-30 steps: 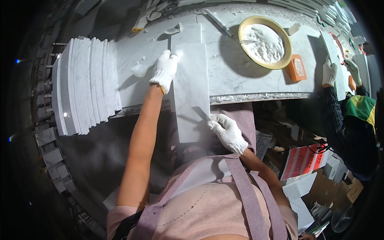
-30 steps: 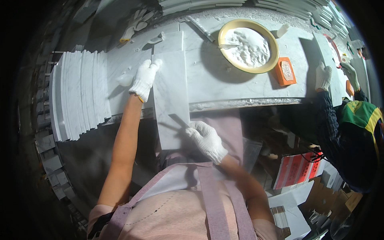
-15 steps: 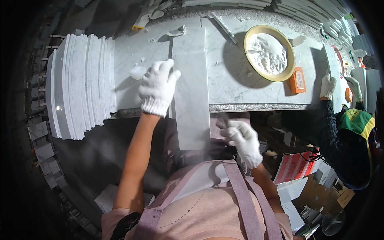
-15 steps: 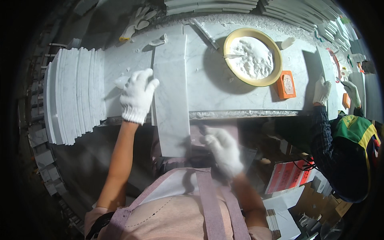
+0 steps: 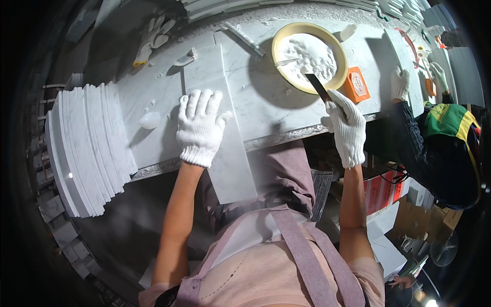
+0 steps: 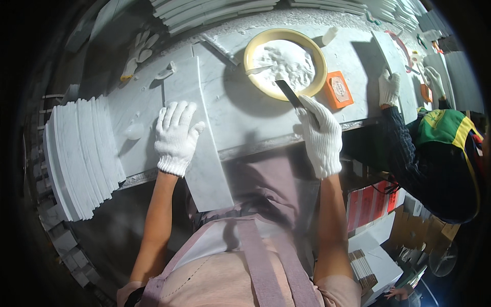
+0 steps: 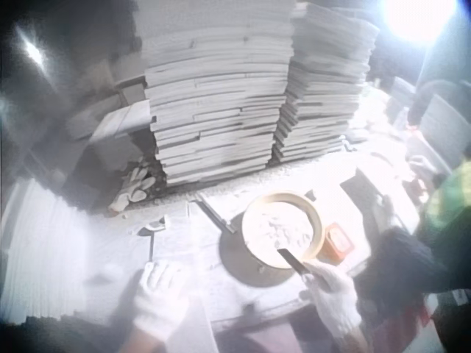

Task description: The person repeatedly scrapes and smooths the edges of white rectangular tiles using a metal file and an orange sanding block. They handle each tile one at a time, flip it to work different edges, and place finished pieces into a growing stack on the table.

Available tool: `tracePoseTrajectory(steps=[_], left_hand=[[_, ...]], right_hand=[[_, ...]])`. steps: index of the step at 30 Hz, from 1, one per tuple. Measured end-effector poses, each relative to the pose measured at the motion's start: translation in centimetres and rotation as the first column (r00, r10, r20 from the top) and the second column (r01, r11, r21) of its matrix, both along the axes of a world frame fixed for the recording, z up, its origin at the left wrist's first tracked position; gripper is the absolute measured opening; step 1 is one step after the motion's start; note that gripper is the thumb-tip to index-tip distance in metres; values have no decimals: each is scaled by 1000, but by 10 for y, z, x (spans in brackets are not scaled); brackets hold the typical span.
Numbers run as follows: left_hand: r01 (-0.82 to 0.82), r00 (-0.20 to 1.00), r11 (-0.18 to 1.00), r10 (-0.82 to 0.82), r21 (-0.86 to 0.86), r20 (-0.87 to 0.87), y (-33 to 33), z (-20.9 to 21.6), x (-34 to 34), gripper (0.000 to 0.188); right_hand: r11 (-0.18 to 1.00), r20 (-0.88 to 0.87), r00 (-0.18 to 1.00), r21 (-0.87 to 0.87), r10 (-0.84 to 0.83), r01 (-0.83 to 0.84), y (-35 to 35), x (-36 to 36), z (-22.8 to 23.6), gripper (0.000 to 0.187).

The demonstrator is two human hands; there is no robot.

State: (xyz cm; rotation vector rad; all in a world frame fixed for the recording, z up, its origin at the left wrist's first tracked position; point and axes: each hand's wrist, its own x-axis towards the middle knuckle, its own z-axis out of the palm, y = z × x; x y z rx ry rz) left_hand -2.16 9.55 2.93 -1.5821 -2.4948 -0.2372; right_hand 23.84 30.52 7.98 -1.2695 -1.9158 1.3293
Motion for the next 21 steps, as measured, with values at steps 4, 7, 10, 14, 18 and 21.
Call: tracePoseTrajectory(steps=[4, 7, 10, 14, 18, 21], left_hand=[[3, 999, 999, -4, -34, -45, -3, 0, 2, 59], [6, 1000, 997, -7, -83, -15, -11, 2, 10, 60], [39, 999, 995, -39, -88, -4, -23, 8, 25, 61], [35, 995, 997, -28, -75, 96, -40, 13, 48, 64], [40, 996, 996, -33, -83, 78, -46, 13, 55, 61], [33, 994, 994, -22, -100, 108, -46, 13, 54, 62]], right_hand=[[1000, 113, 994, 18, 7, -9, 18, -9, -3, 28], [997, 138, 989, 54, 53, -61, 24, -17, -6, 26], [985, 194, 974, 104, 114, -136, 33, -24, -10, 27], [968, 277, 950, 161, 145, -195, 42, -32, -18, 27], [966, 294, 941, 143, 165, -214, 48, -38, -24, 27], [973, 275, 945, 97, 177, -211, 51, -42, -23, 28]])
